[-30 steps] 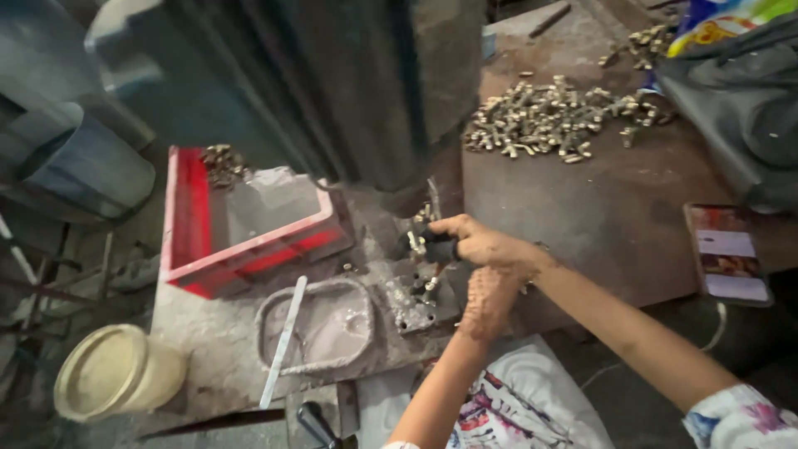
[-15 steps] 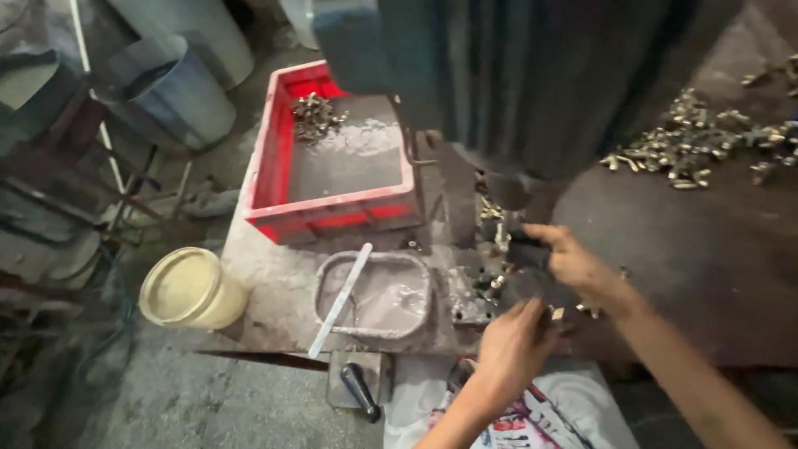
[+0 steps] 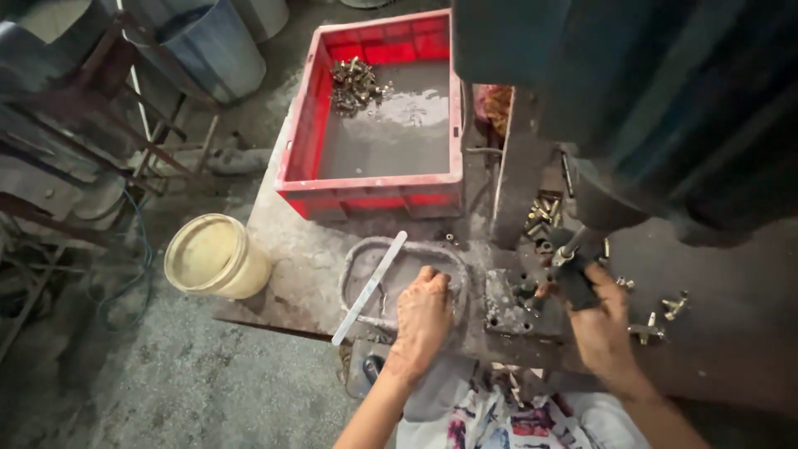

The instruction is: The person taps threads into small brass fittings one at a time using a bench drill press, holding each fitting under the rotating tap, then dips the tapped fitting in a water tray and drops it into a red plastic crate. They repeatedly pick new fittings from a pile on the workbench and continue the same cycle.

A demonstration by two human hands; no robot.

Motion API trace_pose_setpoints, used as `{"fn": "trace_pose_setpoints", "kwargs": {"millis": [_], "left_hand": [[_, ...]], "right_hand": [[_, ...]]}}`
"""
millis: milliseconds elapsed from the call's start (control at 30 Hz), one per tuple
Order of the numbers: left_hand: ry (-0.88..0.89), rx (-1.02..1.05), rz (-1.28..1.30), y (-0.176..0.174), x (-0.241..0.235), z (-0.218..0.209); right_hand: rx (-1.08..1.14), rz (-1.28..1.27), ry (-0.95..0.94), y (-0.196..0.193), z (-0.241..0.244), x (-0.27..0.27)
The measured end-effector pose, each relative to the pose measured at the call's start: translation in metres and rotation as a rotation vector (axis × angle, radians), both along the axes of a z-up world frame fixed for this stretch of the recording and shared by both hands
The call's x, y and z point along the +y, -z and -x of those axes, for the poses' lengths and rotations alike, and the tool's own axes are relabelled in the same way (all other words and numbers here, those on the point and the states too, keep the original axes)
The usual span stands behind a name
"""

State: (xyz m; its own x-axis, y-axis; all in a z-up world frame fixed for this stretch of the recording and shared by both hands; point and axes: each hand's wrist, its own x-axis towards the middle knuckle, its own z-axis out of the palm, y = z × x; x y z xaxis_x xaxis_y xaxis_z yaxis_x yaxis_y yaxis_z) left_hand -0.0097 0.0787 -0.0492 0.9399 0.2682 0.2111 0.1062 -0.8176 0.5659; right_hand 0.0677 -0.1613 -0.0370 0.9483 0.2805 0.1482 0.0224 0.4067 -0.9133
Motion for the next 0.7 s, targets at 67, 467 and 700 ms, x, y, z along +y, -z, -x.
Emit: {"fn": "trace_pose_setpoints", "kwargs": {"millis": [67, 467, 700], "left_hand": [[-0.022, -0.006, 0.084, -0.006, -0.001, -0.004], [0.032, -0.003, 1.419, -0.020, -0.013, 0.027], [0.004, -0.248, 0.769, -0.010, -0.091, 0.038]], "right_hand": [[0.080, 0.113, 0.083, 0.027, -0.001, -0.011], [0.013, 0.223, 0.037, 0.045, -0.010, -0.021], [0.105, 0.075, 0.035, 0.095, -0.027, -0.038]]}}
